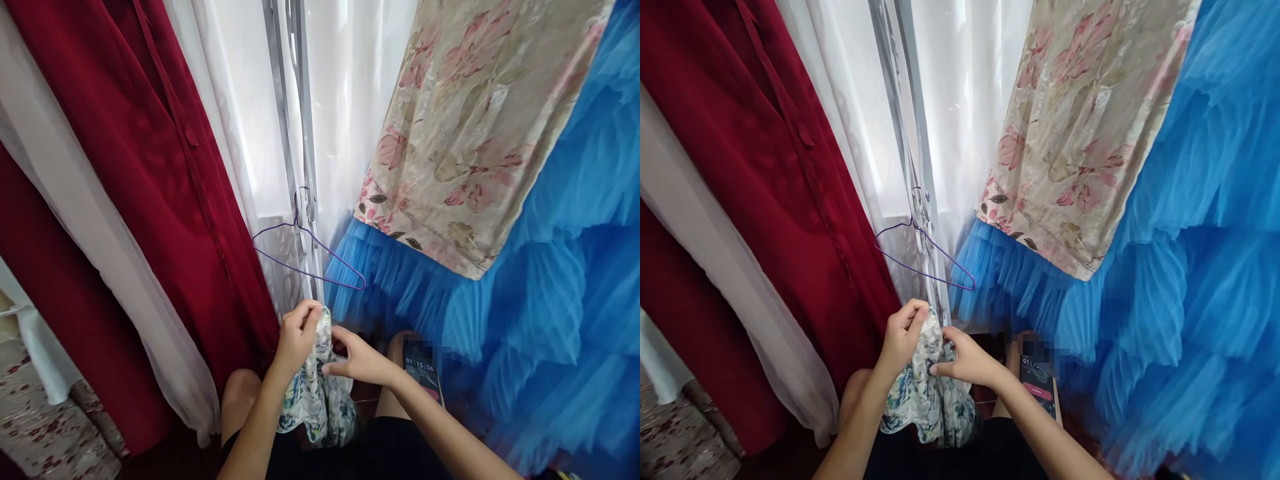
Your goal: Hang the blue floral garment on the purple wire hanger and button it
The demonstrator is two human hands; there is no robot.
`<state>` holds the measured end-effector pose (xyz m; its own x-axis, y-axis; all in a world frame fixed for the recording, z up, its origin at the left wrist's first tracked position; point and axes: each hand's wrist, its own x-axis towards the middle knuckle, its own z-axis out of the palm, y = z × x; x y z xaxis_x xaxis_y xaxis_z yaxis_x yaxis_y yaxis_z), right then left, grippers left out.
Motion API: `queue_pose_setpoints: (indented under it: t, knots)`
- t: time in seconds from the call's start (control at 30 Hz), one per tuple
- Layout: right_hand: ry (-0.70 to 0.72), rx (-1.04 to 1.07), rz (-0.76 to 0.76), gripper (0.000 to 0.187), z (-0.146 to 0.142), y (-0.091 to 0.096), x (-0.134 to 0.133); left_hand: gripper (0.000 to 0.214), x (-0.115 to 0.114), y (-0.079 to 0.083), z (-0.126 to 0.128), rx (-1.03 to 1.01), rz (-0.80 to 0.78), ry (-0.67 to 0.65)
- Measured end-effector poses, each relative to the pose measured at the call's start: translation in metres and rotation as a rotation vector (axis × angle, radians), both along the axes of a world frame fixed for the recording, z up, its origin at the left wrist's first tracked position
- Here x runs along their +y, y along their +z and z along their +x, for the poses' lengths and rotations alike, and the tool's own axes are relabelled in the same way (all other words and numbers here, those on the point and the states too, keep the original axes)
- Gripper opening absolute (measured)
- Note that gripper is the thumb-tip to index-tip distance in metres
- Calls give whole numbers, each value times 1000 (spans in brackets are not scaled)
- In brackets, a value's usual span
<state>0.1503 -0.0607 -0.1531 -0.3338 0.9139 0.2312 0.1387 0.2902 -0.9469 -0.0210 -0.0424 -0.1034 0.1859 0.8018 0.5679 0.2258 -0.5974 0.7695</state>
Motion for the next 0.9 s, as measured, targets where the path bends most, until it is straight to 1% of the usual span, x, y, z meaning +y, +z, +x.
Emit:
queue_pose_setpoints:
  t: [0.03,0.07,0.1,0.13,0.2,0.23,0.27,0.3,0.33,0.37,0.43,0.53,0.6,0.63,0.67,0.7,0.77,0.83,0.9]
  knots:
    - [41,1,59,32,-2,10,-7,24,-2,3,7,37,0,-35]
    - [63,28,77,20,-4,20,-12,24,-3,4,12,56,-6,-60]
    - [74,74,70,10,-5,28,-16,24,-3,5,16,52,-25,-84]
    - [76,127,48,5,-5,35,-18,24,-3,4,19,30,-66,-119]
    - [67,216,18,3,2,44,-19,25,-4,-1,20,-26,-208,-252]
    - [49,241,31,2,8,48,-17,28,-5,-5,18,-36,-287,-337]
    - [15,247,66,1,16,51,-16,33,-7,-9,16,-19,-349,-409]
    - [-35,234,125,3,25,55,-13,37,-9,-14,13,26,-383,-452]
    - [-101,210,197,8,35,59,-9,38,-12,-19,8,89,-391,-455]
    - [-180,183,276,12,47,63,-4,37,-14,-24,3,156,-381,-427]
    - [-339,123,432,18,72,72,11,32,-16,-34,-8,277,-346,-332]
    - [-505,-6,619,23,106,90,53,34,-14,-41,-26,418,-279,-220]
    - [-563,-63,689,22,119,104,89,40,-12,-38,-33,467,-225,-170]
    - [-567,-50,688,18,121,112,108,41,-11,-35,-36,468,-200,-146]
    - [-531,-26,659,16,118,119,126,41,-10,-29,-38,459,-172,-118]
    - [-473,-3,605,19,113,125,141,41,-10,-23,-40,442,-142,-83]
    - [-325,18,442,33,94,136,163,40,-9,-8,-46,401,-78,5]
    - [-181,3,255,45,74,145,173,39,-7,7,-56,349,-25,94]
    - [-55,-12,107,49,58,151,174,37,-3,20,-73,317,3,153]
